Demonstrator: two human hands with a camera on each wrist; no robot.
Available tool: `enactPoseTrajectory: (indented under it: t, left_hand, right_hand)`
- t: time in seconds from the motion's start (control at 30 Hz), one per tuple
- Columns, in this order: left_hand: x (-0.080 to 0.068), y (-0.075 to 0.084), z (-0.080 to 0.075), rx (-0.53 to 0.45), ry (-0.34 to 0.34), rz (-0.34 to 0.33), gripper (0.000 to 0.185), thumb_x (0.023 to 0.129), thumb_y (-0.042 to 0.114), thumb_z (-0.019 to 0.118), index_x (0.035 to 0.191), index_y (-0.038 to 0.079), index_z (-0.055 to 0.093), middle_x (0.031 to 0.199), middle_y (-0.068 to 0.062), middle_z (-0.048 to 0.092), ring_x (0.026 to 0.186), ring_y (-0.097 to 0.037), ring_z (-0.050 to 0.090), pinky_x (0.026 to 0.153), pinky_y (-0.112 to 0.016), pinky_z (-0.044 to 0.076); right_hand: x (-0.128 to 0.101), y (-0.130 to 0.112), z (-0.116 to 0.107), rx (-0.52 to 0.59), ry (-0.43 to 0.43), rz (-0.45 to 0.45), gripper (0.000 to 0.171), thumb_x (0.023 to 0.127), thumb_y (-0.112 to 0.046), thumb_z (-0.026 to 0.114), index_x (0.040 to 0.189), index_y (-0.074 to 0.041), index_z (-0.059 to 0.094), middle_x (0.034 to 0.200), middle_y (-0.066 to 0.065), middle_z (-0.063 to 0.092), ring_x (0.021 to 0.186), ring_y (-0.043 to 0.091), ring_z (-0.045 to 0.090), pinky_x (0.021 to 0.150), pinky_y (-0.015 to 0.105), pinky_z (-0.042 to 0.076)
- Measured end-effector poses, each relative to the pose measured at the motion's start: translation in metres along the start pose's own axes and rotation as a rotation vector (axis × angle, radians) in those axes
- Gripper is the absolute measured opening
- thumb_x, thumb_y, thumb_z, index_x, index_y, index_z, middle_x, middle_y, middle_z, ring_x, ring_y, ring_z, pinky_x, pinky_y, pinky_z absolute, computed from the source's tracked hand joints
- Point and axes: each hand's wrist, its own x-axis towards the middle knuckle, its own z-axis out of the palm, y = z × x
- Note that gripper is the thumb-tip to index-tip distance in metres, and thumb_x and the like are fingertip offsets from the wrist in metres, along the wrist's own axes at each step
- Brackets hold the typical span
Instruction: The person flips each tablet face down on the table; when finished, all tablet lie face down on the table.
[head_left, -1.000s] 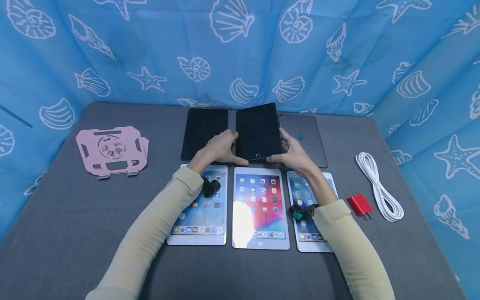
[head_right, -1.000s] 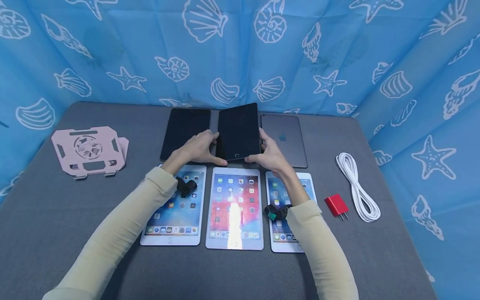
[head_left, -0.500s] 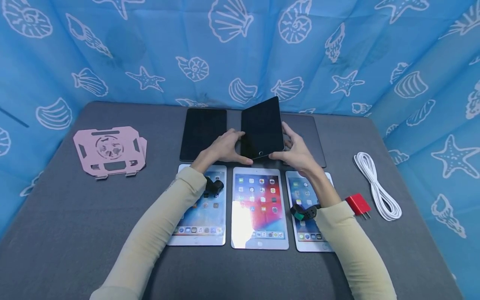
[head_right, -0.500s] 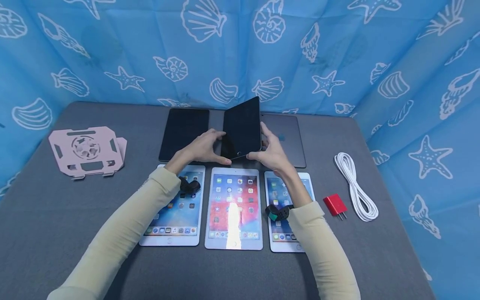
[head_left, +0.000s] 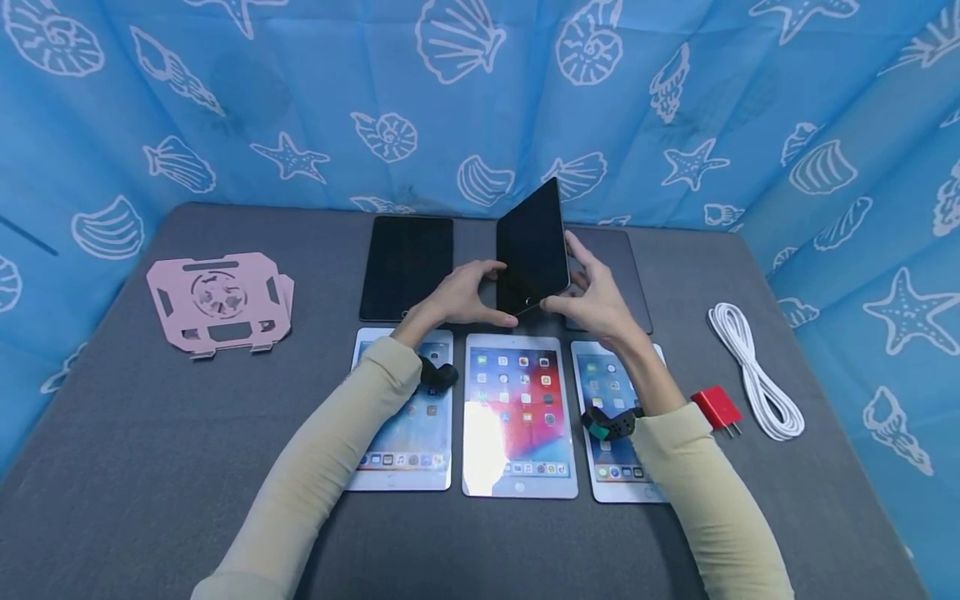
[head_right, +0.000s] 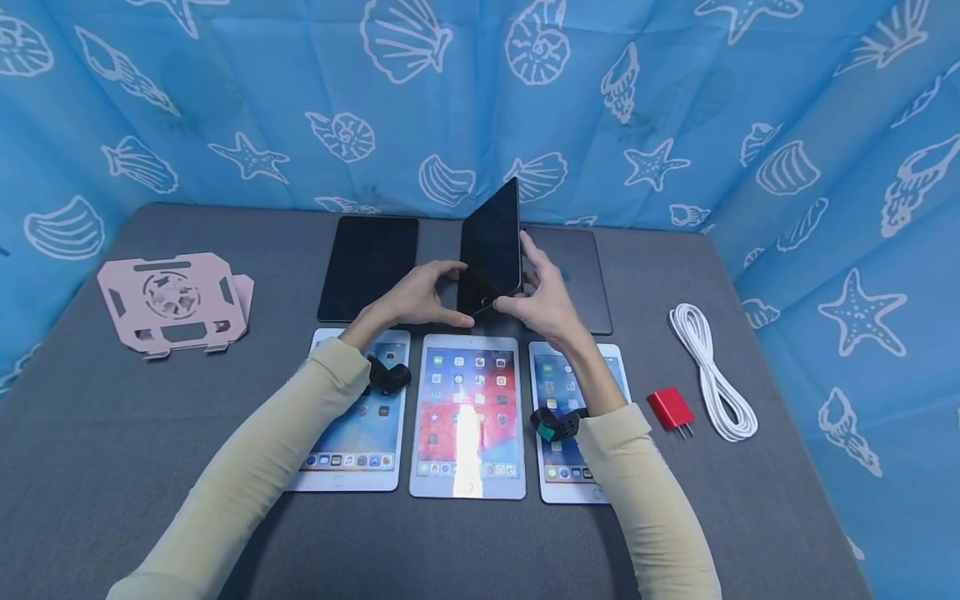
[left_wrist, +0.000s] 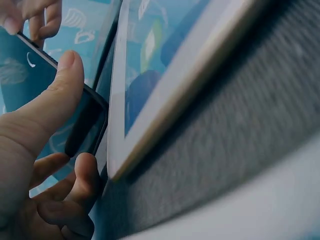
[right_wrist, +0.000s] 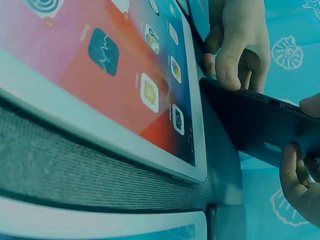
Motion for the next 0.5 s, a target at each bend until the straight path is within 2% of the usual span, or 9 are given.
enactPoseTrajectory:
  t: [0.33, 0.5]
  left_hand:
    - [0.004, 0.006, 0.009, -0.126, -0.001, -0.006, 0.094, 0.081, 0.036, 0.088, 0.157, 0.013, 0.039, 0.151, -0.013, 0.052, 0.144, -0.031, 0.045, 0.121, -0.048, 0.036]
    - [0.006, 0.008, 0.014, -0.181, 0.001, -0.010, 0.091, 0.082, 0.031, 0.087, 0.157, 0.013, 0.039, 0.150, -0.012, 0.053, 0.146, -0.030, 0.041, 0.123, -0.050, 0.032]
  right_hand:
    - [0.001, -0.004, 0.001, 0.002, -0.014, -0.057, 0.096, 0.091, 0.007, 0.066, 0.166, -0.021, 0.014, 0.170, 0.011, 0.018, 0.150, 0.047, 0.035, 0.114, 0.060, 0.040]
    - [0.001, -0.006, 0.002, -0.022, -0.009, -0.092, 0.094, 0.091, 0.009, 0.065, 0.166, -0.019, 0.016, 0.168, 0.014, 0.021, 0.143, 0.047, 0.042, 0.110, 0.055, 0.046]
